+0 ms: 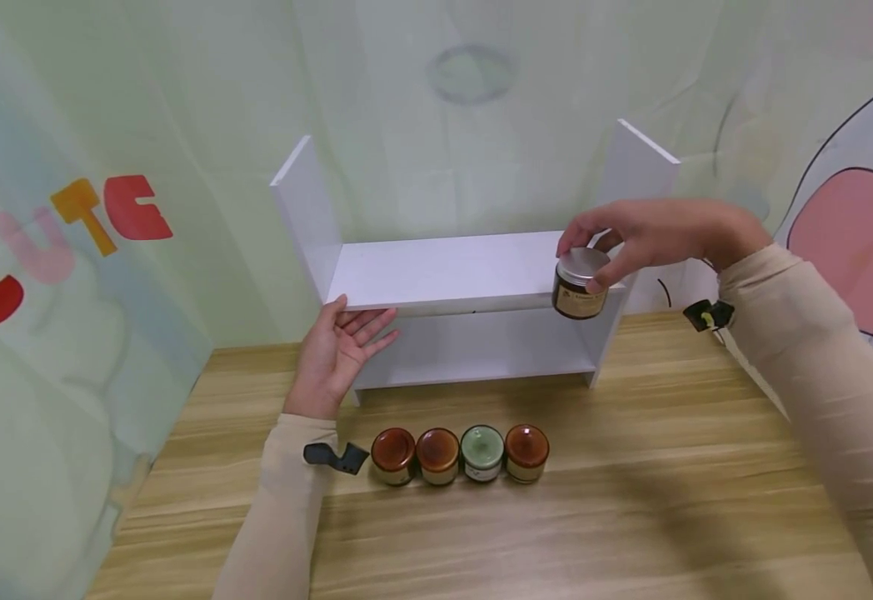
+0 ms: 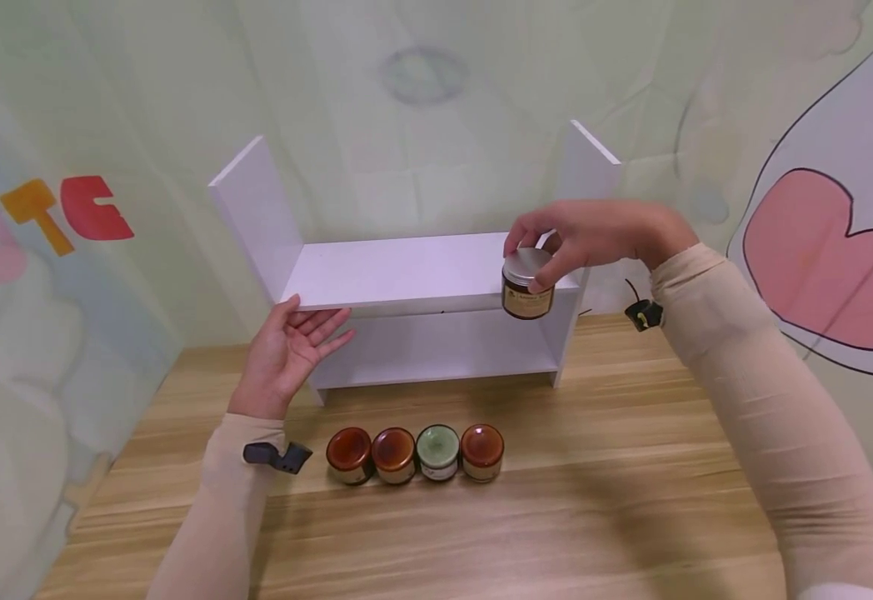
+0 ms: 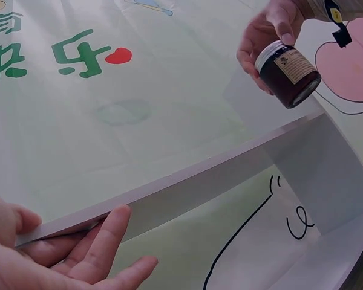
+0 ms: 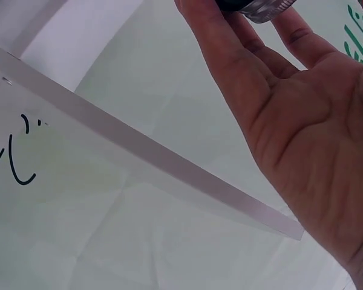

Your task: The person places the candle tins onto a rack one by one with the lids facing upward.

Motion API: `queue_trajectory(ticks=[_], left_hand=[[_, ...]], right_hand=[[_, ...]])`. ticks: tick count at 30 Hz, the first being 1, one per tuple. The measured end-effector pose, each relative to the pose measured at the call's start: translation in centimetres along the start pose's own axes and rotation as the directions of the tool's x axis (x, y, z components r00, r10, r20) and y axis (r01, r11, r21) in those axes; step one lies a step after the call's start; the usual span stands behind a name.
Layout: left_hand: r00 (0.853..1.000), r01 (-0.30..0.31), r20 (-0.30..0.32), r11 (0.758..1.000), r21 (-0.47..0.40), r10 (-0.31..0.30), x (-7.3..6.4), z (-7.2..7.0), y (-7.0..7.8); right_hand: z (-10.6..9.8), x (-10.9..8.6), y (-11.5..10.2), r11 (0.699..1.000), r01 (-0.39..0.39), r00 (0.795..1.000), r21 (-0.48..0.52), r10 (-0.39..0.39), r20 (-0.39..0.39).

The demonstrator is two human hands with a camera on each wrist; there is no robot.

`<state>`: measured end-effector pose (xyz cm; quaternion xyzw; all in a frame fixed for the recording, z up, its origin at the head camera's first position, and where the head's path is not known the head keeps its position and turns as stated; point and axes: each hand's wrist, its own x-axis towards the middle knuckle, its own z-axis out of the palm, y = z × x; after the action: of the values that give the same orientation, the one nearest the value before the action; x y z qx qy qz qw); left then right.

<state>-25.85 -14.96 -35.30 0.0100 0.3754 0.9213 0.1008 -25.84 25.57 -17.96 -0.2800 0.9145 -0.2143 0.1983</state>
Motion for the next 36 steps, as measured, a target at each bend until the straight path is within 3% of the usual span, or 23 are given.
queue_trajectory(ticks=[6, 24, 36], left_hand=[[1.0, -0.002, 0.003, 1.0, 0.002, 0.002, 0.0, 0.0, 0.1], [1.0, -0.012, 0.003, 1.0, -0.011, 0.012, 0.0, -0.3, 0.3], [1.0, -0.013, 0.007, 1.0, -0.006, 0.013, 0.1, -0.1, 0.5]], right_hand=[[-1.0, 0.6, -0.4, 0.999, -0.008, 1.0, -0.046, 0.009, 0.006], [-4.1, 2.6, -1.2, 0.974, -0.185, 0.982, -0.133, 0.19, 0.024], [-5.6, 4.2, -1.9, 0.96, -0.225, 0.969, -0.167, 0.238, 0.064]])
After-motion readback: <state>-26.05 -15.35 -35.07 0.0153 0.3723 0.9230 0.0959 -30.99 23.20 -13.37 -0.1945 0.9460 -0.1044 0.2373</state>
